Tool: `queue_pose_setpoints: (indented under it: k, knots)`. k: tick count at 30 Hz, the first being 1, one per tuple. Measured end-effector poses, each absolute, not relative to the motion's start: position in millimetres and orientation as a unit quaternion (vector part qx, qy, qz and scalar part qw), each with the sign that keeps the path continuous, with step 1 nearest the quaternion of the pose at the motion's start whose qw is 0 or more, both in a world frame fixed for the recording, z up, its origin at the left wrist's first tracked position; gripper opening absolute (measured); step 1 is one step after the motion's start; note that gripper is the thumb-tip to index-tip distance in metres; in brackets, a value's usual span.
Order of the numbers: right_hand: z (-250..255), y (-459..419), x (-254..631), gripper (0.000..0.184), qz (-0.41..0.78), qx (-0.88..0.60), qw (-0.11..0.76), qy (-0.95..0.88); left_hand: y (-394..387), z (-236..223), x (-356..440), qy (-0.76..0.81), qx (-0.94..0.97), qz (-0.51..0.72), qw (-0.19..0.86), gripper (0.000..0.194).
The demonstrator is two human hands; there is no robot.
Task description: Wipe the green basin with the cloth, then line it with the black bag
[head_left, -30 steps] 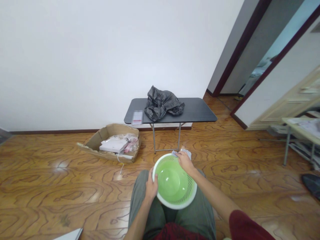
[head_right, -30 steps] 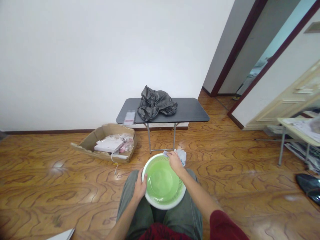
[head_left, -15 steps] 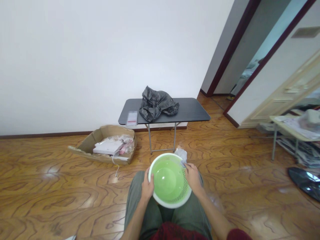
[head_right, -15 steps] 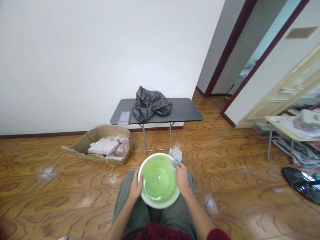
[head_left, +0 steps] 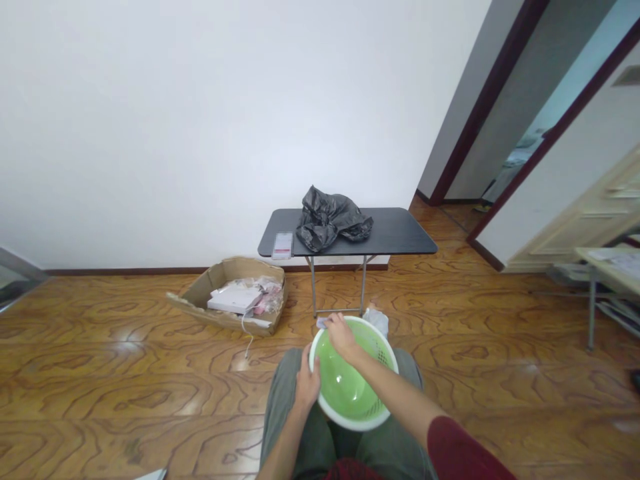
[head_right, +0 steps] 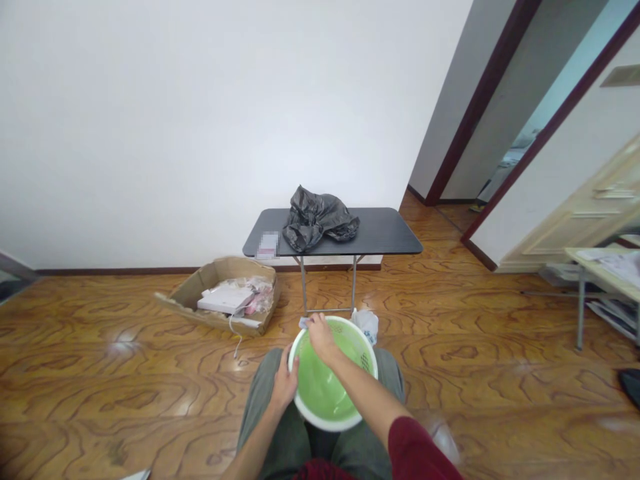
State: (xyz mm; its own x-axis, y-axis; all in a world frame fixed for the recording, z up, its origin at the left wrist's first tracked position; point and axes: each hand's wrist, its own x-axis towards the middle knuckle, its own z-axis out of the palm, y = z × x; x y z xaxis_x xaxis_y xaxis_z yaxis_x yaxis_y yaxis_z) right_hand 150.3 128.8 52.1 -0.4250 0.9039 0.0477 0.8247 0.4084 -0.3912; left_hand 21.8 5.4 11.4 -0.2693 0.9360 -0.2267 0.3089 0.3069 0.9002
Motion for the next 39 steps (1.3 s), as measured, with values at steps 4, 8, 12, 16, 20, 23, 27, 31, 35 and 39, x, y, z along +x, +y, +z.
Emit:
queue_pose_setpoints:
  k: [4,8,12,16,20,23,27,31,35,39]
  knots:
    - [50,115,130,0.037,0.183,-0.440,0.115,-0.871,5,12,21,0.693,0.442,0.384,0.421,0.052]
    - [55,126,151,0.042,0.197,-0.451,0.138,-0.860,5,11,21,0.692,0.448,0.392,0.409,0.050]
    - [59,144,197,0.045,0.166,-0.545,0.149,-0.808,6,9,21,0.693,0.449,0.396,0.402,0.049]
    - [52,136,244,0.048,0.138,-0.595,0.157,-0.776,6,10,22,0.689,0.442,0.401,0.411,0.051]
    - [34,109,277,0.047,0.080,-0.632,0.197,-0.746,7,9,22,0.688,0.441,0.403,0.412,0.050]
    - [24,100,284,0.047,0.051,-0.645,0.216,-0.731,9,8,23,0.690,0.445,0.400,0.406,0.049]
    - [28,116,265,0.048,0.080,-0.644,0.208,-0.731,10,7,23,0.692,0.446,0.397,0.406,0.050]
    - [40,138,220,0.050,0.121,-0.607,0.192,-0.762,7,10,24,0.694,0.443,0.396,0.406,0.049]
    - [48,132,167,0.045,0.144,-0.534,0.153,-0.819,3,14,23,0.687,0.445,0.406,0.405,0.048]
    - [47,111,136,0.039,0.159,-0.448,0.122,-0.871,2,16,22,0.694,0.437,0.398,0.412,0.049]
